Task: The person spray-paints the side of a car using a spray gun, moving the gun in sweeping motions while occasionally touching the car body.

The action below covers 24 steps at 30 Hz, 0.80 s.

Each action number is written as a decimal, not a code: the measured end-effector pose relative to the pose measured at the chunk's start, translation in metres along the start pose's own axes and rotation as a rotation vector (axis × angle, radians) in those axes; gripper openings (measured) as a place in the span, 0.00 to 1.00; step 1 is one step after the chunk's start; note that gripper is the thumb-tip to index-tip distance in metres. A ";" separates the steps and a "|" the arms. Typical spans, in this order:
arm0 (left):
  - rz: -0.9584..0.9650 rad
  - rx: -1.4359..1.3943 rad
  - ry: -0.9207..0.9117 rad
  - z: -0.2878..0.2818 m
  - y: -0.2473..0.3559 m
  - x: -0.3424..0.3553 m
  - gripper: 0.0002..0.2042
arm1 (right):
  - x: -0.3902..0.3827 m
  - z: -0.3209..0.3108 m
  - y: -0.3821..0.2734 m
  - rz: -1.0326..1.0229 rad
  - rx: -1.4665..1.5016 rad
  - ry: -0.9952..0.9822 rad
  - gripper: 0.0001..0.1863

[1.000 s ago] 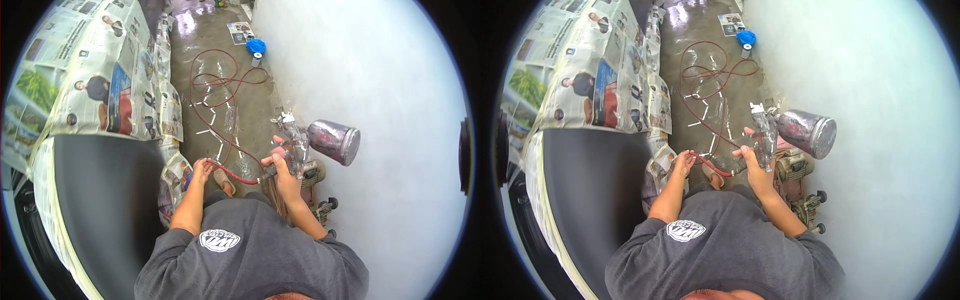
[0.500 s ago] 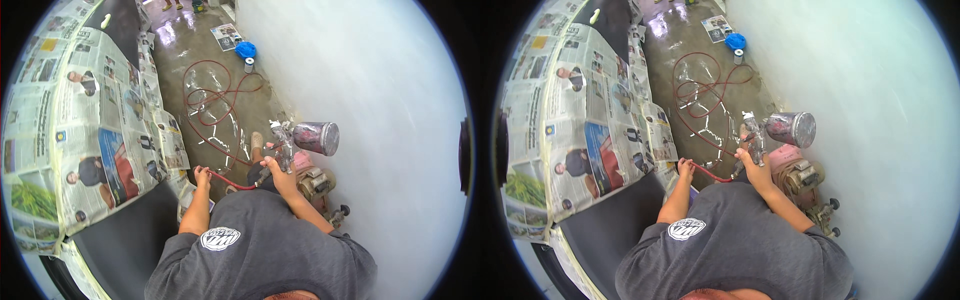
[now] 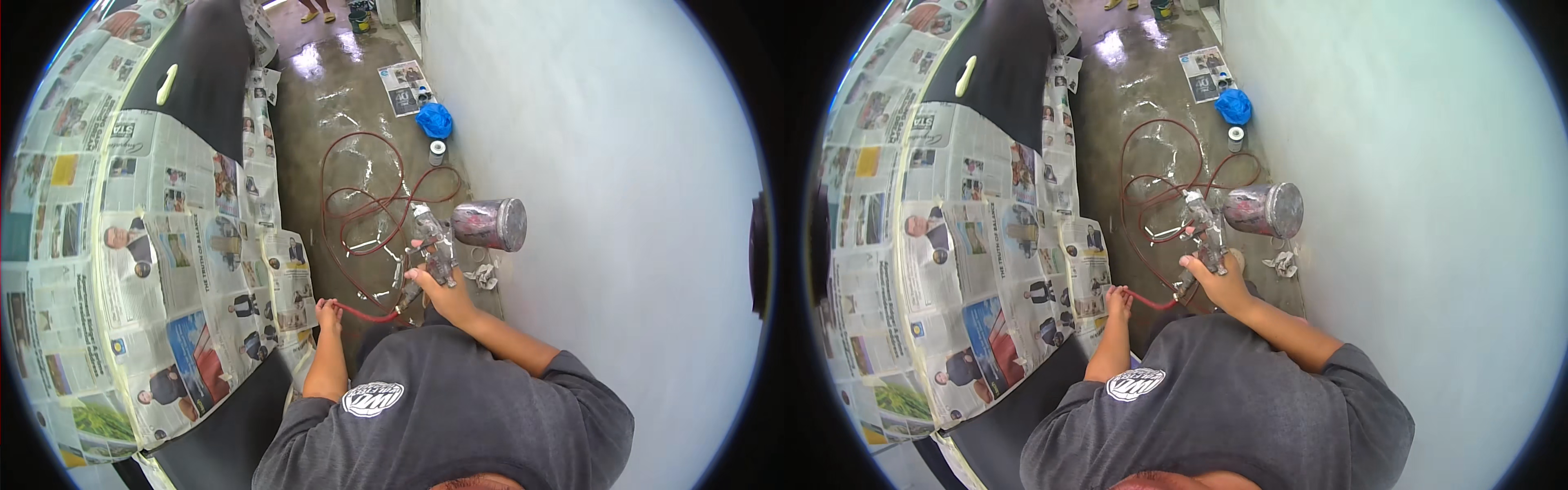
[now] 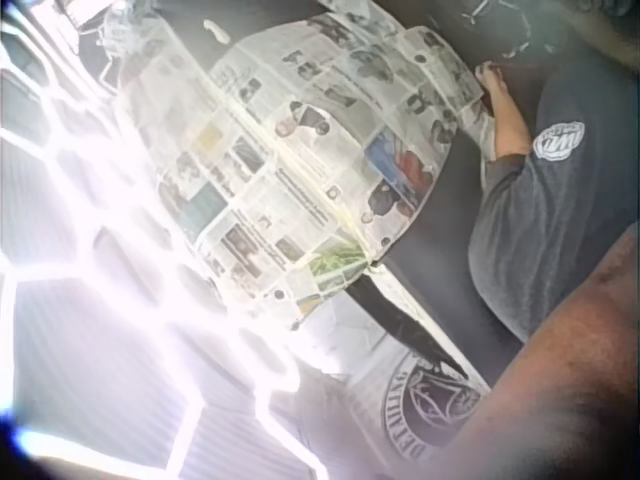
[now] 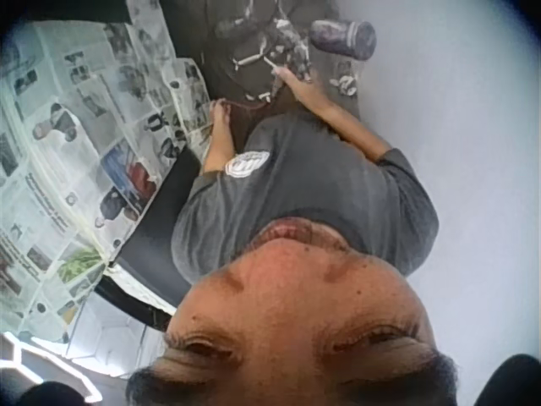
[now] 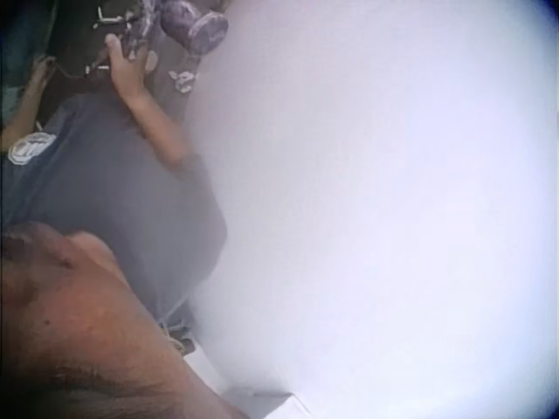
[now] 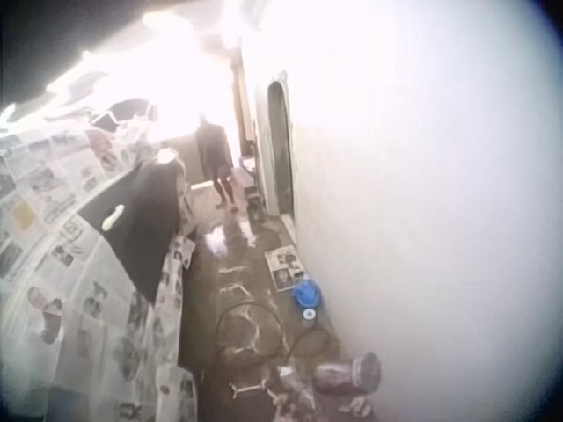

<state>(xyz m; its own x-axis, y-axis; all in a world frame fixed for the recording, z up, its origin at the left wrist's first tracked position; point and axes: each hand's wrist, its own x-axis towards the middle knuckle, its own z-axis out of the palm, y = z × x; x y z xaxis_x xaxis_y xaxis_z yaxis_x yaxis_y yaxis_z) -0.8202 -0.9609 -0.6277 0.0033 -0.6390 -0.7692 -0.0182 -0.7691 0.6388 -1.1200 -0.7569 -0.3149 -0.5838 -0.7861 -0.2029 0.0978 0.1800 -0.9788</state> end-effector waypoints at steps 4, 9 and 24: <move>-0.011 -0.065 0.006 0.069 0.019 0.006 0.27 | 0.058 -0.029 -0.008 -0.053 0.161 0.099 0.25; -0.162 0.125 -0.147 0.112 0.065 0.013 0.27 | 0.123 -0.039 -0.042 -0.215 0.343 0.167 0.23; 2.056 -0.716 -1.047 0.260 0.450 -0.358 0.18 | 0.305 -0.062 -0.026 -0.043 0.396 0.247 0.21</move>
<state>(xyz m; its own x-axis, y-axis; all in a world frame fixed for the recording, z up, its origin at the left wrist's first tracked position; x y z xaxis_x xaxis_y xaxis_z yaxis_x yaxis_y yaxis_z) -1.0890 -1.0757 -0.0686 0.1368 -0.2293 0.9637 0.8480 0.5299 0.0057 -1.3504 -0.9648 -0.3493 -0.7636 -0.6153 -0.1956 0.3409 -0.1270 -0.9315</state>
